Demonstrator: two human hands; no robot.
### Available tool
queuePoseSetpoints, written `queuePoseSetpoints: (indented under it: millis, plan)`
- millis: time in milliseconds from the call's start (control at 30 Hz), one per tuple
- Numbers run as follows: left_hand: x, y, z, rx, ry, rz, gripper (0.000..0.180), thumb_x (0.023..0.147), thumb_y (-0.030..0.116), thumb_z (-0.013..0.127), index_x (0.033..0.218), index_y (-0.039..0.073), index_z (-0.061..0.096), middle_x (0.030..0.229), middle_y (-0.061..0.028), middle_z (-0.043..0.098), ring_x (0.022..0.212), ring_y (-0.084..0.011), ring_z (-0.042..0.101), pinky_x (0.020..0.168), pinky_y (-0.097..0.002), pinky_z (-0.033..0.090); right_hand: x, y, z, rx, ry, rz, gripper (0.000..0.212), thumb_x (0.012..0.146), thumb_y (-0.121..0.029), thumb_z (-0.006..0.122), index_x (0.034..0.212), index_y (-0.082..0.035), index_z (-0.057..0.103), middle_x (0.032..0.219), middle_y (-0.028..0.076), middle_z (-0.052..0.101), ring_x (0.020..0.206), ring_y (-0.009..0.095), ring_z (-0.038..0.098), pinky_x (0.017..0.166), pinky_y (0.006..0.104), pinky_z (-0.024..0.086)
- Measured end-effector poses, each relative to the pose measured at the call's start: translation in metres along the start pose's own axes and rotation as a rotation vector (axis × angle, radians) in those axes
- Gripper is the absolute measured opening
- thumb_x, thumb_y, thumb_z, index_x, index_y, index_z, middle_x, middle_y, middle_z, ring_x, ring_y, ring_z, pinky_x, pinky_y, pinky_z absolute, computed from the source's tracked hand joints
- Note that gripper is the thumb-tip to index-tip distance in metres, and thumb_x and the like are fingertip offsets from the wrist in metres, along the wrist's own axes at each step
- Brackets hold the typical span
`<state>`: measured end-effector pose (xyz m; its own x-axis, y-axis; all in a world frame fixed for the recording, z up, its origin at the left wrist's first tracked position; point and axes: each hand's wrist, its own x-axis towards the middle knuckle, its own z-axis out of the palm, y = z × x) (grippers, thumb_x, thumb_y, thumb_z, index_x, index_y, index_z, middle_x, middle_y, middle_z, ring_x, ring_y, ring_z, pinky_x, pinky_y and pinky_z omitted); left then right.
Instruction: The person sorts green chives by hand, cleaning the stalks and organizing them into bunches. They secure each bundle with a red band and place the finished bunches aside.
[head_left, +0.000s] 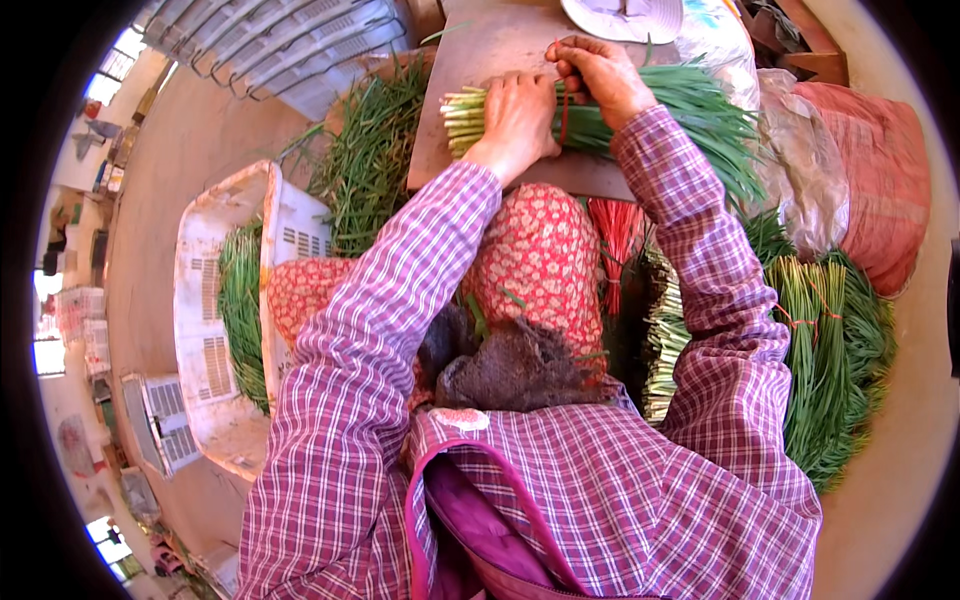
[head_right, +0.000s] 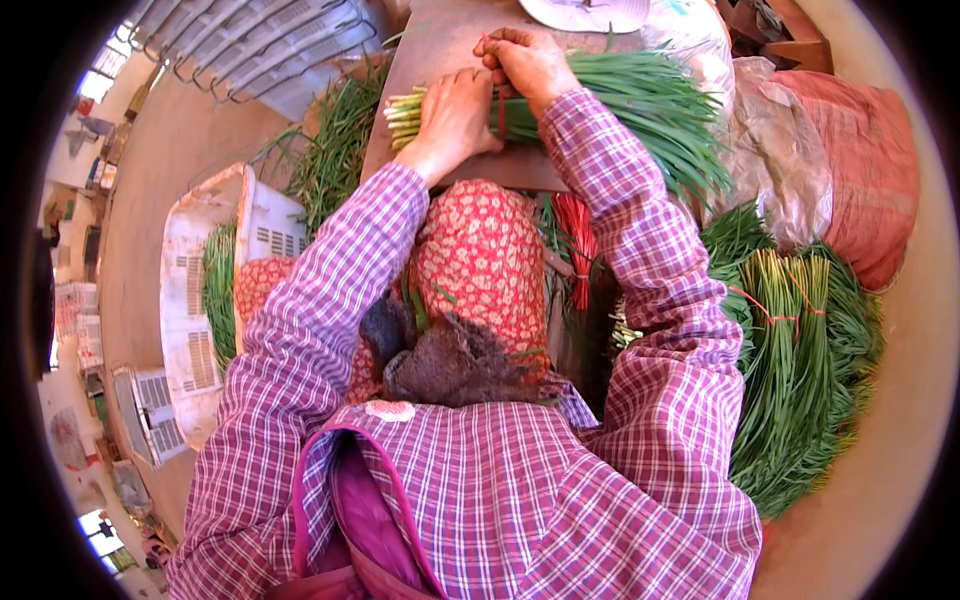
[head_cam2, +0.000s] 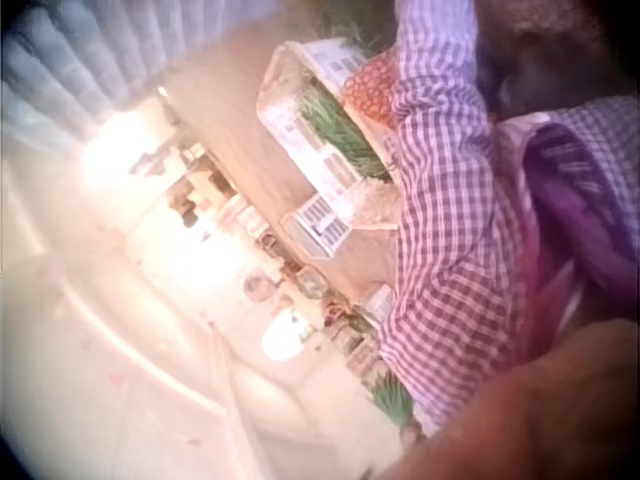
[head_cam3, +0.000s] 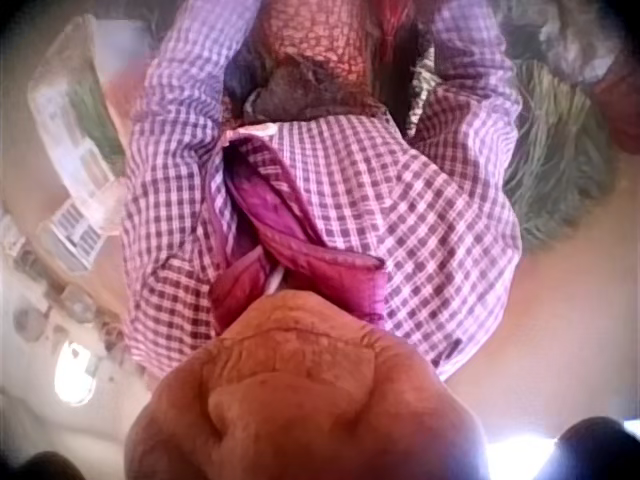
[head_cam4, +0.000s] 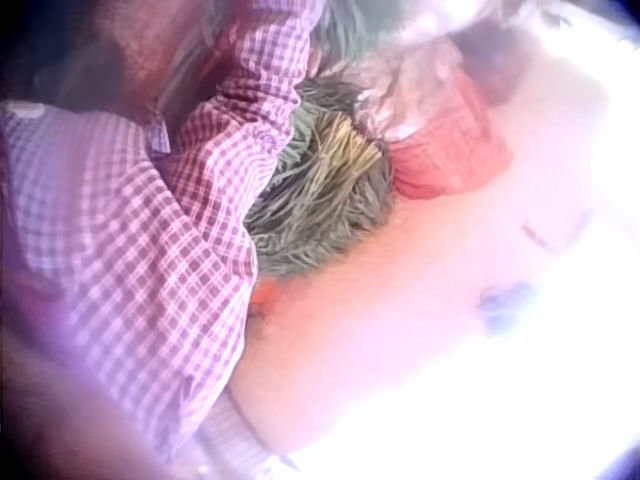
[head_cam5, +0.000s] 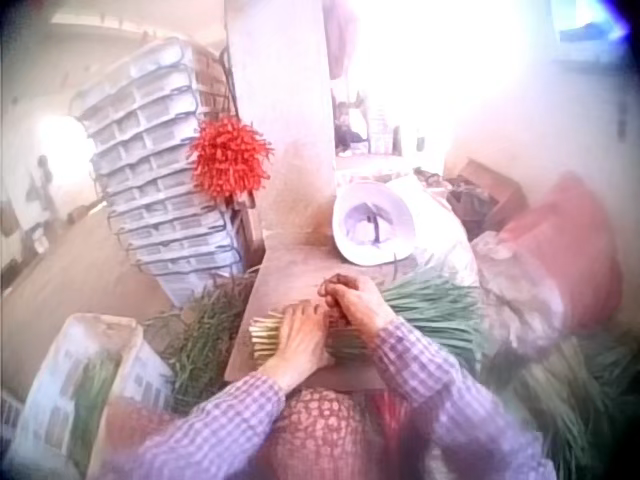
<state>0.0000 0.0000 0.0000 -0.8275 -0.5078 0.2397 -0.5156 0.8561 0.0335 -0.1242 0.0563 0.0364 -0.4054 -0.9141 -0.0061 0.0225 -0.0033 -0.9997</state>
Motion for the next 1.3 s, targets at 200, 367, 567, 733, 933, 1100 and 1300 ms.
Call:
queuePoseSetpoints:
  millis: [200, 367, 567, 733, 933, 1100, 1300]
  plan:
    - [0.013, -0.008, 0.004, -0.095, 0.063, -0.004, 0.066, 0.051, 0.031, 0.088, 0.103, 0.003, 0.061, 0.1, -0.0184, 0.066, 0.098, -0.0332, 0.063, 0.086, -0.0445, 0.049, -0.033, -0.004, -0.003, -0.193, 0.038, -0.137, 0.017, 0.096, -0.018, 0.054, 0.095, -0.004, 0.064, 0.069, -0.005, 0.05, 0.053, 0.004, 0.043, 0.045, 0.021, 0.032]
    - [0.021, -0.004, 0.014, -0.083, 0.143, 0.03, 0.065, 0.05, 0.033, 0.088, 0.101, 0.002, 0.064, 0.097, -0.0181, 0.068, 0.095, -0.0339, 0.065, 0.084, -0.0452, 0.051, -0.07, 0.016, -0.013, -0.025, 0.059, -0.058, 0.017, 0.096, -0.019, 0.054, 0.097, -0.004, 0.063, 0.068, -0.006, 0.049, 0.052, 0.004, 0.041, 0.045, 0.0202, 0.032]
    - [0.033, 0.011, 0.026, -0.085, 0.12, 0.002, 0.066, 0.05, 0.036, 0.088, 0.101, 0.002, 0.064, 0.093, -0.0181, 0.069, 0.089, -0.0342, 0.067, 0.08, -0.0443, 0.053, -0.101, 0.063, -0.024, 0.18, 0.128, -0.044, 0.017, 0.094, -0.016, 0.053, 0.088, -0.003, 0.063, 0.065, -0.004, 0.051, 0.046, 0.004, 0.042, 0.04, 0.0209, 0.032]
    - [0.033, 0.003, 0.024, -0.09, 0.118, 0.017, 0.068, 0.05, 0.039, 0.087, 0.102, 0.002, 0.064, 0.094, -0.0185, 0.069, 0.091, -0.0339, 0.067, 0.08, -0.0437, 0.052, -0.099, 0.11, -0.009, 0.086, 0.196, -0.098, 0.017, 0.096, -0.017, 0.053, 0.091, -0.005, 0.064, 0.067, -0.004, 0.054, 0.052, 0.003, 0.044, 0.045, 0.0195, 0.033]
    - [0.007, -0.018, 0.005, -0.146, 0.079, 0.151, 0.092, 0.059, 0.046, 0.084, 0.13, 0.004, 0.045, 0.123, -0.024, 0.053, 0.12, -0.0347, 0.048, 0.099, -0.0491, 0.035, -0.116, 0.079, -0.022, -0.071, 0.141, -0.171, 0.019, 0.097, -0.016, 0.056, 0.108, -0.005, 0.066, 0.091, 0.0, 0.067, 0.076, 0.006, 0.057, 0.067, 0.0211, 0.047]
    - [-0.056, -0.069, -0.055, -0.526, 0.173, 0.027, 0.082, 0.072, 0.041, 0.079, 0.137, 0.003, 0.047, 0.13, -0.0205, 0.053, 0.123, -0.0323, 0.049, 0.104, -0.0461, 0.037, -0.174, 0.02, 0.004, -0.455, 0.121, -0.463, 0.023, 0.092, -0.013, 0.062, 0.113, -0.003, 0.065, 0.095, 0.004, 0.07, 0.075, 0.011, 0.06, 0.067, 0.0247, 0.05]
    - [-0.142, -0.091, -0.07, -1.349, 0.132, -0.303, 0.055, 0.083, 0.031, 0.074, 0.124, -0.001, 0.057, 0.106, -0.0106, 0.066, 0.098, -0.0152, 0.061, 0.086, -0.0284, 0.047, -0.226, 0.024, 0.067, -1.017, -0.407, -0.715, 0.033, 0.067, -0.031, 0.078, 0.092, -0.013, 0.066, 0.09, 0.006, 0.055, 0.089, 0.027, 0.056, 0.076, 0.0403, 0.048]
